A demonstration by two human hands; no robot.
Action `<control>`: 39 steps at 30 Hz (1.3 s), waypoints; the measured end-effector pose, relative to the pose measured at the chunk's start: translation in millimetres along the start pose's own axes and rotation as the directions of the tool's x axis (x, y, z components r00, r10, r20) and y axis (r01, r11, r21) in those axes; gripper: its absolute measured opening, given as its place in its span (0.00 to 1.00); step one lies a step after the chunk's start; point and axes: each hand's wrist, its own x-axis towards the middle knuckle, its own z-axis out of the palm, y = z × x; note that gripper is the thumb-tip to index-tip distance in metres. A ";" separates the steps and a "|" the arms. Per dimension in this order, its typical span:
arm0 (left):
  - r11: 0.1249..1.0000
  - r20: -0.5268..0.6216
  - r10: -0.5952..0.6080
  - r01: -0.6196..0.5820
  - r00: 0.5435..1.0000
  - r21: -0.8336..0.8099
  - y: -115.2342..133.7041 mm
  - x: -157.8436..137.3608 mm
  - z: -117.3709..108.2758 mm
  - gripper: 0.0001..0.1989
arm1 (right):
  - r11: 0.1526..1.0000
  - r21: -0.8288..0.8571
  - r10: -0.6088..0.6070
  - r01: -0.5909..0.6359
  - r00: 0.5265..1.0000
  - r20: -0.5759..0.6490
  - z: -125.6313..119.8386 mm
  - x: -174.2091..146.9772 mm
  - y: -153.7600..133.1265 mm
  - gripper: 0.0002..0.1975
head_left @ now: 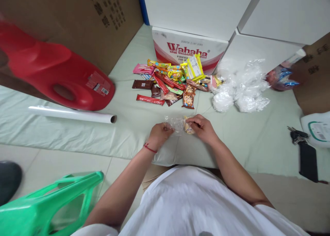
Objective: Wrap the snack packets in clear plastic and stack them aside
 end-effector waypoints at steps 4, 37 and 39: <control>0.979 0.016 -0.012 0.015 1.000 -0.204 -6.7 -10.5 -4.0 0.18 | 1.000 0.007 -0.008 0.008 1.000 -0.011 1.9 -0.3 0.0 0.11; 0.843 -0.076 -0.122 0.063 0.990 -0.534 8.1 -3.2 5.2 0.20 | 0.970 -0.212 -0.115 0.115 0.993 0.012 9.7 -4.3 2.5 0.16; 0.790 -0.052 -0.169 0.104 0.984 -0.605 11.8 -5.6 6.2 0.26 | 0.965 -0.243 -0.098 0.098 0.995 0.014 10.7 -5.3 1.8 0.16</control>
